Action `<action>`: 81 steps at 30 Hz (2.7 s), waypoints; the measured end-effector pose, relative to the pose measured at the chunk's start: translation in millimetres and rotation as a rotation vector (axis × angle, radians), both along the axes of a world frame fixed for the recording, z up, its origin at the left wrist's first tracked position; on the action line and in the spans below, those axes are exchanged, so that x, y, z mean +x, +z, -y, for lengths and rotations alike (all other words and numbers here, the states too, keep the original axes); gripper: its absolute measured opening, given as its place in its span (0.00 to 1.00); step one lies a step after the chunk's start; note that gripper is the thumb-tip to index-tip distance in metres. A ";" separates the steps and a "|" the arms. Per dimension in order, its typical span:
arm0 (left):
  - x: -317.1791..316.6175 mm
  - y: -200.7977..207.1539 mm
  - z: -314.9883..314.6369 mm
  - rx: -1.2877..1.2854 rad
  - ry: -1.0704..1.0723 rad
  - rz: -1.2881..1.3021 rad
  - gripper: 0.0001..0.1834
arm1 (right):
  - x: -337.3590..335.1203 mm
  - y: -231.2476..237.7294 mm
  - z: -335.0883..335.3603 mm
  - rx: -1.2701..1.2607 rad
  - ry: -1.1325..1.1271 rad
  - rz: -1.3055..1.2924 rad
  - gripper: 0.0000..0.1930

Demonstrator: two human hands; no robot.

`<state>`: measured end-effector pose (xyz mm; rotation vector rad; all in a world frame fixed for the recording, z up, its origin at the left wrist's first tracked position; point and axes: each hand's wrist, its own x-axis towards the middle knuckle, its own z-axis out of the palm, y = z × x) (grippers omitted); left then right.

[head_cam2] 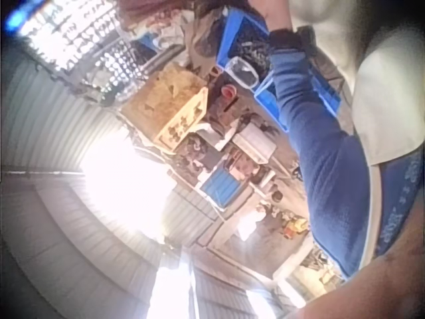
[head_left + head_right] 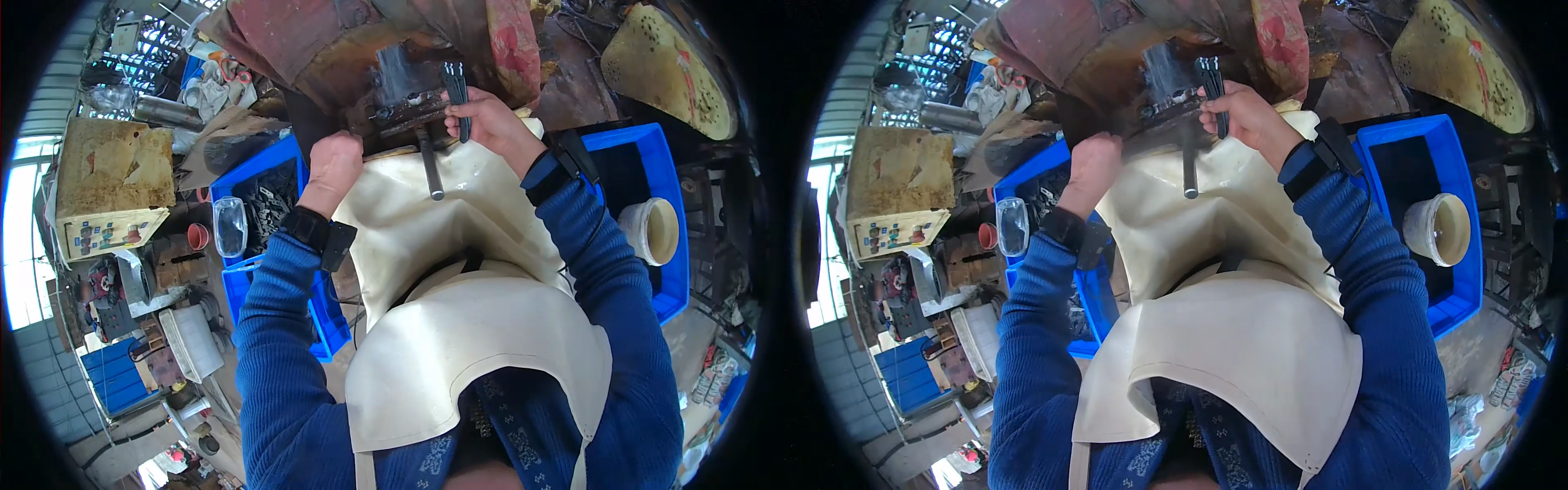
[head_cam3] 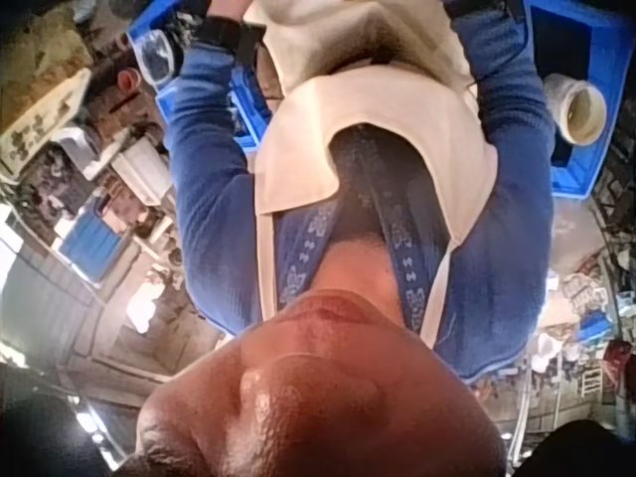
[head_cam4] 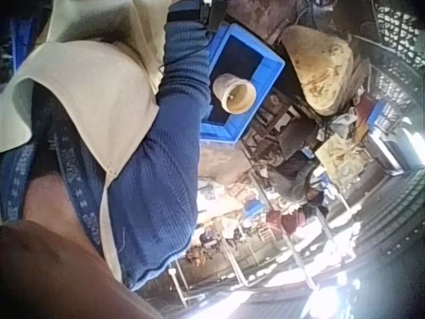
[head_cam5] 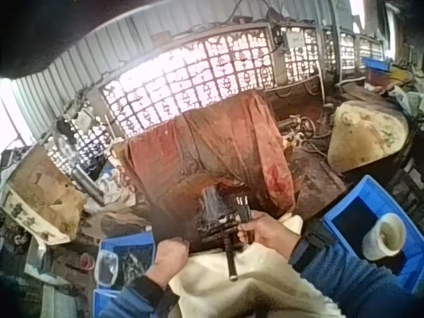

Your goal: The person picks up metal pieces from a blue bin, holds them against a rotating grinding wheel, and places them into a different blue bin. They also occasionally dip a container into a bucket of liquid and pour it over the grinding area.

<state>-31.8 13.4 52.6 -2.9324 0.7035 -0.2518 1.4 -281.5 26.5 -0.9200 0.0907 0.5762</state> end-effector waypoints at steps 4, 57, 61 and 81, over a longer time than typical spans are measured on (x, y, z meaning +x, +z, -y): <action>-3.9 15.2 12.8 0.017 0.031 0.025 0.04 | 0.2 -0.5 0.0 -0.001 0.002 0.006 0.14; -41.2 28.0 72.7 -1.422 0.482 -0.165 0.07 | -24.7 30.3 -65.3 -0.076 -0.158 0.158 0.23; -44.3 23.4 73.2 -1.414 0.491 -0.206 0.06 | -27.0 32.6 -68.2 -0.097 -0.207 0.132 0.21; -25.7 19.3 36.9 -1.546 0.373 -0.407 0.16 | -22.8 24.5 -45.7 0.051 -0.098 0.013 0.07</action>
